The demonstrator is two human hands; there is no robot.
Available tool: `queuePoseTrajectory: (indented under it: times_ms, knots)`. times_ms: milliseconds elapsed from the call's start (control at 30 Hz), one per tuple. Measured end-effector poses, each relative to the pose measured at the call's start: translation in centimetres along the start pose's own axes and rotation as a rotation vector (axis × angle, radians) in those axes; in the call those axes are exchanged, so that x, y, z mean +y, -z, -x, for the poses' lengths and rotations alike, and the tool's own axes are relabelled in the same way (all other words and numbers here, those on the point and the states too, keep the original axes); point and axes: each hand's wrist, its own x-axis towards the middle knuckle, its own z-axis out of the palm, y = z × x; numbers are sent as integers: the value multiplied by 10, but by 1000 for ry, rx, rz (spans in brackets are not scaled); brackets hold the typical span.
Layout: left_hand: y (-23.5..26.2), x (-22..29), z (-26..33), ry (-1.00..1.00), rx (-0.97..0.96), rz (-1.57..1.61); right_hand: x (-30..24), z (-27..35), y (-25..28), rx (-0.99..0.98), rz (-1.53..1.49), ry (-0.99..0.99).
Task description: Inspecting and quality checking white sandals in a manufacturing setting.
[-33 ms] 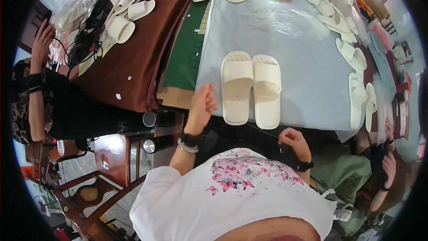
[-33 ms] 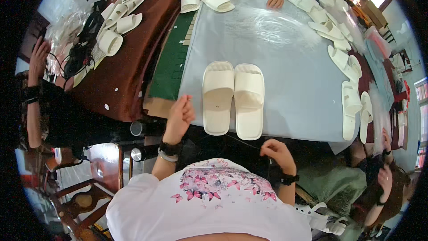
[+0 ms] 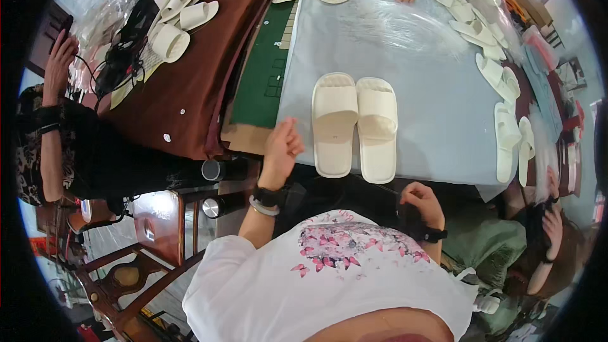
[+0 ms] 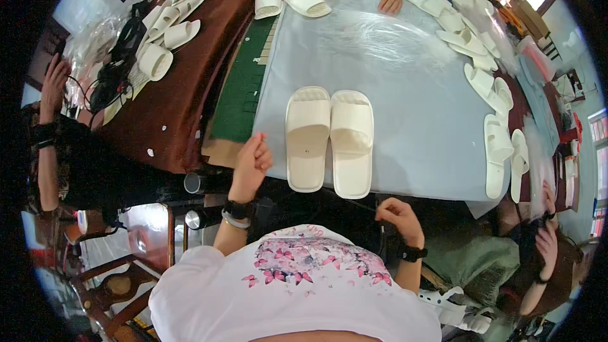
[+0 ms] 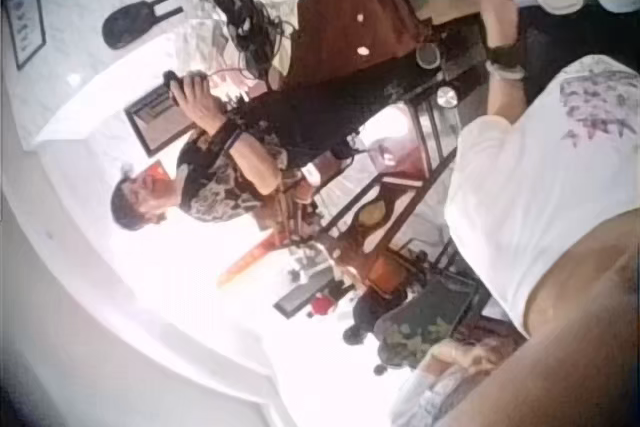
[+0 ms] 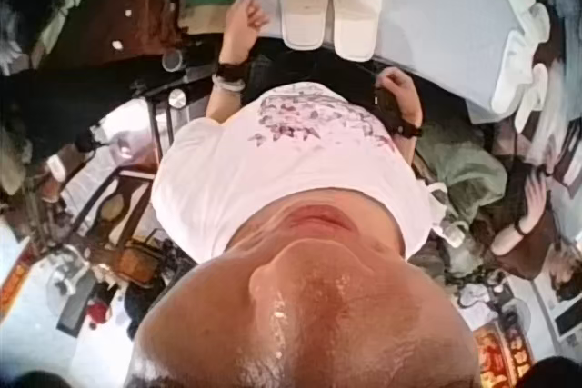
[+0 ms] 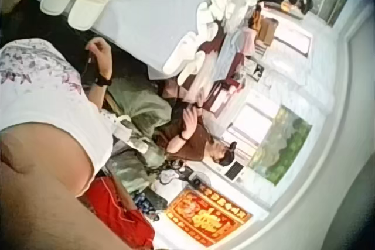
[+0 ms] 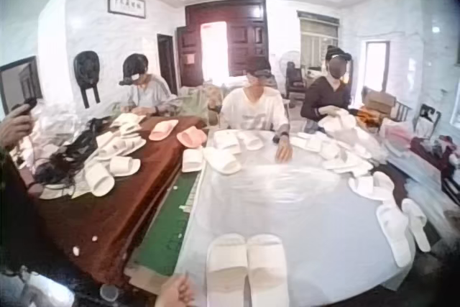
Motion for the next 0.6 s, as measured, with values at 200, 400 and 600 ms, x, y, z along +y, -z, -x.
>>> queuePoseTrajectory:
  times_ms: [200,400,600]
  knots:
    - [-7,-8,5,-27,-32,-215,14,4,22,324,-717,276]
    - [-33,-34,24,77,-253,-598,-26,-28,1,-223,-731,183]
    - [-31,-27,33,-6,-458,-882,-42,-29,-19,-124,47,-125]
